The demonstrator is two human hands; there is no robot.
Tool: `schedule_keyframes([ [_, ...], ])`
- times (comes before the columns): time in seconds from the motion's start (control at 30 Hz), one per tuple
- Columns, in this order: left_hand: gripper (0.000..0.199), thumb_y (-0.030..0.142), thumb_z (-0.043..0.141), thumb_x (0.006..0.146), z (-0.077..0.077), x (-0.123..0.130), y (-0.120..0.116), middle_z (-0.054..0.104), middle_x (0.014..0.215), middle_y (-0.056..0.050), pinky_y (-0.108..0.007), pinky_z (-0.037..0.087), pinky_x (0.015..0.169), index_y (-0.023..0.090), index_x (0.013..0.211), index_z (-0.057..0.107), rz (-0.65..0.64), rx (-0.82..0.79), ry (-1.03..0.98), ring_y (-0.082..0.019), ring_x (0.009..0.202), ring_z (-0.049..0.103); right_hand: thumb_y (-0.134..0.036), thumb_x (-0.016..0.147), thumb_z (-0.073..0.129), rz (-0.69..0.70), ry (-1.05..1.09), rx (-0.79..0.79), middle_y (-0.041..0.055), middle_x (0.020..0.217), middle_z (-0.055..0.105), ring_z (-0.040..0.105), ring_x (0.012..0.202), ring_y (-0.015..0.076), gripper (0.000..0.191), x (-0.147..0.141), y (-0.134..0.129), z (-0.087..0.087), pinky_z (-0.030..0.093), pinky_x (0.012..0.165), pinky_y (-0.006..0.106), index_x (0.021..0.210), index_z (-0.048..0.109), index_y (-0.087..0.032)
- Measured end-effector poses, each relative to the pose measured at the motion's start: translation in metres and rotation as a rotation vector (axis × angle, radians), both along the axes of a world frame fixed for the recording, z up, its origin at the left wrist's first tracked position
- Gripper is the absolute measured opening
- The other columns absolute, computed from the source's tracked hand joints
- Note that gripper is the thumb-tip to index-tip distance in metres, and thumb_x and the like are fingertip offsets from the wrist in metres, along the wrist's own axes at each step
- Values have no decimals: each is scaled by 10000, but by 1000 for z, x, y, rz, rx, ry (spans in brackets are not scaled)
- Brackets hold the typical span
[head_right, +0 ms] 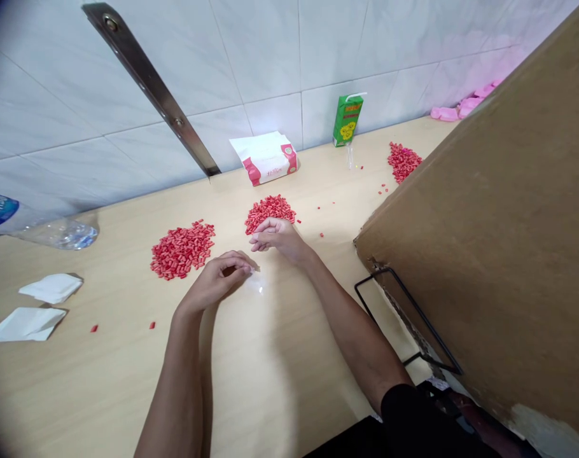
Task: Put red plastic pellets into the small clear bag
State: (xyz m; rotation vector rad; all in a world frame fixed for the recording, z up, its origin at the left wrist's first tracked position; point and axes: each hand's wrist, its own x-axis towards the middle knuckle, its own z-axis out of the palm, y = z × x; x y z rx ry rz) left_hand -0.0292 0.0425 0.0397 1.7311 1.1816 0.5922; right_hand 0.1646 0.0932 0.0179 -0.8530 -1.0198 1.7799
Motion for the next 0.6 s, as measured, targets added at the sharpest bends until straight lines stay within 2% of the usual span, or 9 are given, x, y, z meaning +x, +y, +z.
schedule_keyframes([
  [0.13,242,388,623,839,-5,5,0,693,973,-88,-309,470,767,171,830,728,162,27,-96,-200,888,619,-280,670,811,63,-58,13,35,721,711,665,590,122,318,4,-1,4,507,579,217,822,574,-131],
  [0.27,245,390,631,828,-15,8,1,680,853,-70,-283,456,681,161,814,719,330,114,-134,-170,762,598,-246,692,795,177,-109,5,43,742,721,697,660,144,286,8,-3,8,546,643,237,840,583,-125],
  [0.43,216,354,622,852,-25,13,1,673,857,-60,-270,473,710,154,847,701,475,222,-214,-159,780,612,-385,704,826,280,-98,0,70,793,734,723,728,178,389,6,-7,8,565,685,264,841,564,-132],
  [0.6,205,343,617,862,-29,20,1,656,822,-48,-256,478,685,150,841,685,548,299,-249,-146,748,608,-429,724,819,283,-53,25,73,826,733,729,771,184,422,4,-7,2,575,732,289,873,559,-132],
])
